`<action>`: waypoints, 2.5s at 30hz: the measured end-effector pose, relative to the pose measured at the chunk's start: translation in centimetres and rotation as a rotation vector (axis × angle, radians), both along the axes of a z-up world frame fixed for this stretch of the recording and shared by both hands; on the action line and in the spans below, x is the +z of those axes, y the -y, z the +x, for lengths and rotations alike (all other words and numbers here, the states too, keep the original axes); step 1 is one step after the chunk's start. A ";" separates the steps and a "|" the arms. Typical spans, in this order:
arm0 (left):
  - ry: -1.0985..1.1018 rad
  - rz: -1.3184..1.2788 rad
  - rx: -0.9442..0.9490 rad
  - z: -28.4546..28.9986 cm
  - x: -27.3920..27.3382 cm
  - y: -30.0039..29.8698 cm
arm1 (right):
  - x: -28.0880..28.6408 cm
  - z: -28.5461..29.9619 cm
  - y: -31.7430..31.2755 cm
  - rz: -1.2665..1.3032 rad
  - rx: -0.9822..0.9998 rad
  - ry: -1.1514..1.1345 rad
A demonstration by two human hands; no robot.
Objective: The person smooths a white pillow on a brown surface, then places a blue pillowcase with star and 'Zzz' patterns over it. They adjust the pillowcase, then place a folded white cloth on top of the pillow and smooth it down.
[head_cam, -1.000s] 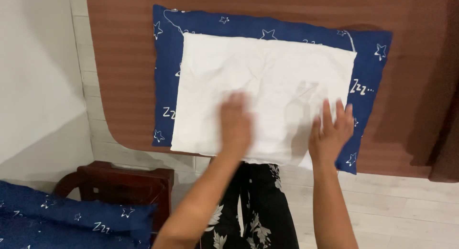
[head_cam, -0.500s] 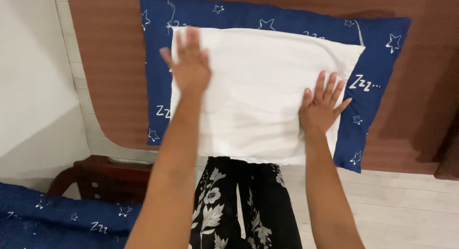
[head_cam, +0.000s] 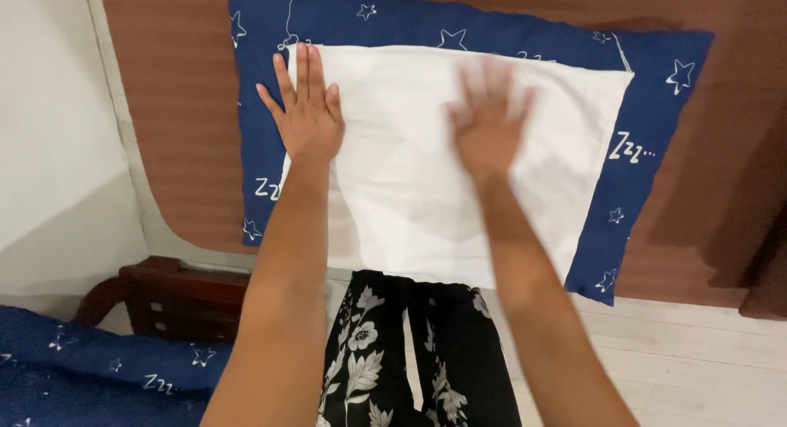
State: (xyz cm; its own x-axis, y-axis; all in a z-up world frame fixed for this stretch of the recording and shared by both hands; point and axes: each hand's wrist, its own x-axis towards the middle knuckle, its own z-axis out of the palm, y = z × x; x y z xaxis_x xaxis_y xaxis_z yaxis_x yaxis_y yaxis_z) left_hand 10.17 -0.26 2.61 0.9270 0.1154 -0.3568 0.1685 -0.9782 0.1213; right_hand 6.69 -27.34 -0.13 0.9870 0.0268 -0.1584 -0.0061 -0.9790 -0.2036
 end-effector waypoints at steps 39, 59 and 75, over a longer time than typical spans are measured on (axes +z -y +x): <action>0.202 -0.297 -0.292 -7.3 0.6 29.2 | -1.9 -2.2 14.1 -0.075 -0.250 -0.073; 0.234 -0.090 -0.026 -9.4 0.2 20.4 | 0.1 -2.2 12.9 -0.033 -0.270 -0.082; 0.077 0.092 0.023 3.6 0.0 1.5 | 0.8 -2.1 12.3 0.012 -0.276 -0.081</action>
